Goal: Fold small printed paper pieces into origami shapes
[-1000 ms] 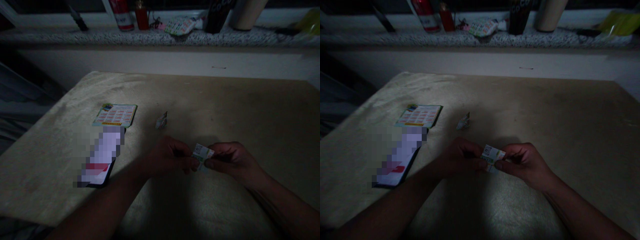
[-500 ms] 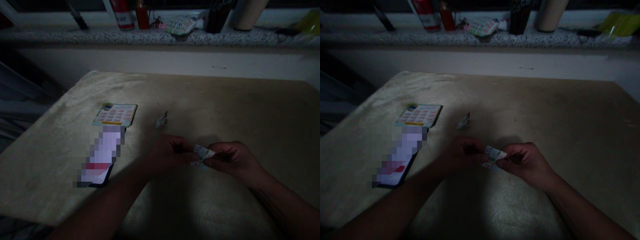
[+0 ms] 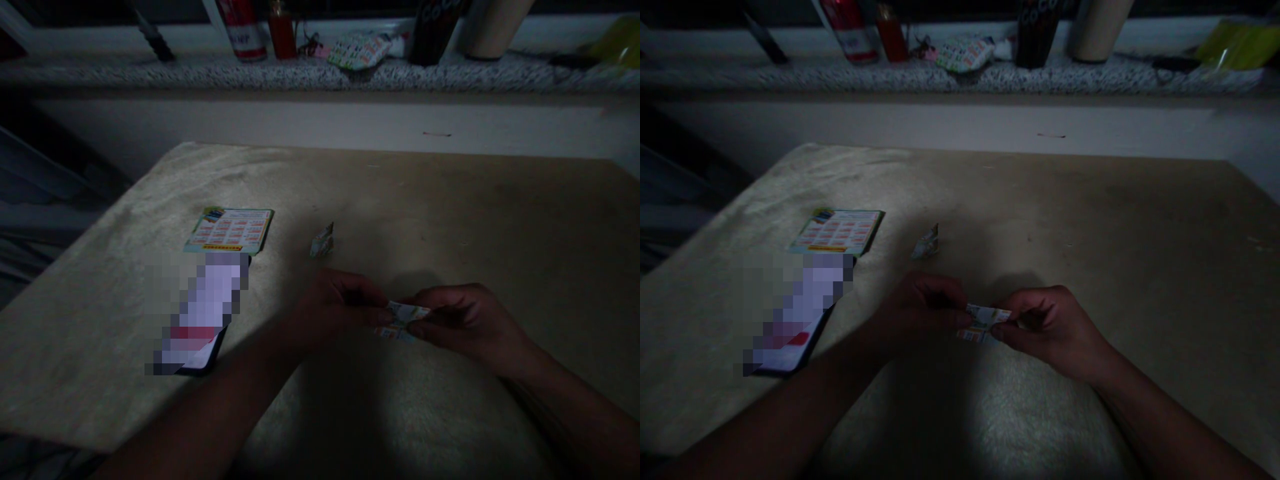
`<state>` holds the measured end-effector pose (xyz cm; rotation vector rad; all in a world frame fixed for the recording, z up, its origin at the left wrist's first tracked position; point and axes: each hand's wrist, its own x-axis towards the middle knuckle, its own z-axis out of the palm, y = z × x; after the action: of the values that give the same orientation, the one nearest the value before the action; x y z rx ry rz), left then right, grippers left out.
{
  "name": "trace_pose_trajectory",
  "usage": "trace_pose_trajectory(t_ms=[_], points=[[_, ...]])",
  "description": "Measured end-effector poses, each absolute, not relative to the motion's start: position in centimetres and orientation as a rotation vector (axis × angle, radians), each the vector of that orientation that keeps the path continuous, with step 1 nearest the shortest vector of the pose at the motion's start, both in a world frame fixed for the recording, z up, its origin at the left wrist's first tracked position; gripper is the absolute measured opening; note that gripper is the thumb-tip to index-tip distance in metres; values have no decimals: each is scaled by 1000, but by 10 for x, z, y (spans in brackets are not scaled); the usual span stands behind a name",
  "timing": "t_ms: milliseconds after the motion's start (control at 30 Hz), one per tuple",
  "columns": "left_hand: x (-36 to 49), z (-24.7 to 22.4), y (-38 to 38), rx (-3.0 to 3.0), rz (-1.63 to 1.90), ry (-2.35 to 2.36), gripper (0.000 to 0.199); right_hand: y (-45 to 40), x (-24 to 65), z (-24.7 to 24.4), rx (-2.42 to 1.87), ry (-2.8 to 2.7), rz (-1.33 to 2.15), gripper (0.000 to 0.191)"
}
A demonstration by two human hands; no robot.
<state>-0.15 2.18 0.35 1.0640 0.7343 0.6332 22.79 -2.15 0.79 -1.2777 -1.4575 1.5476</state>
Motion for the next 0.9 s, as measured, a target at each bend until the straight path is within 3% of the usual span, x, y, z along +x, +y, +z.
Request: trace_pose_trajectory(t_ms=[233,433,733,900], points=[[-1,7,21,1145,622,833,19,-22,228,5,-1277,-1505,1519,13],[-1,9,22,1126,627,754,11,-20,229,6,-1266,-1511,1483,12],[1,6,20,1144,620,871,23,-19,229,5,-1263,-1526,1414,6],[2,5,19,1026,574,745,16,-20,230,4,-1225,-1513,1447,6]])
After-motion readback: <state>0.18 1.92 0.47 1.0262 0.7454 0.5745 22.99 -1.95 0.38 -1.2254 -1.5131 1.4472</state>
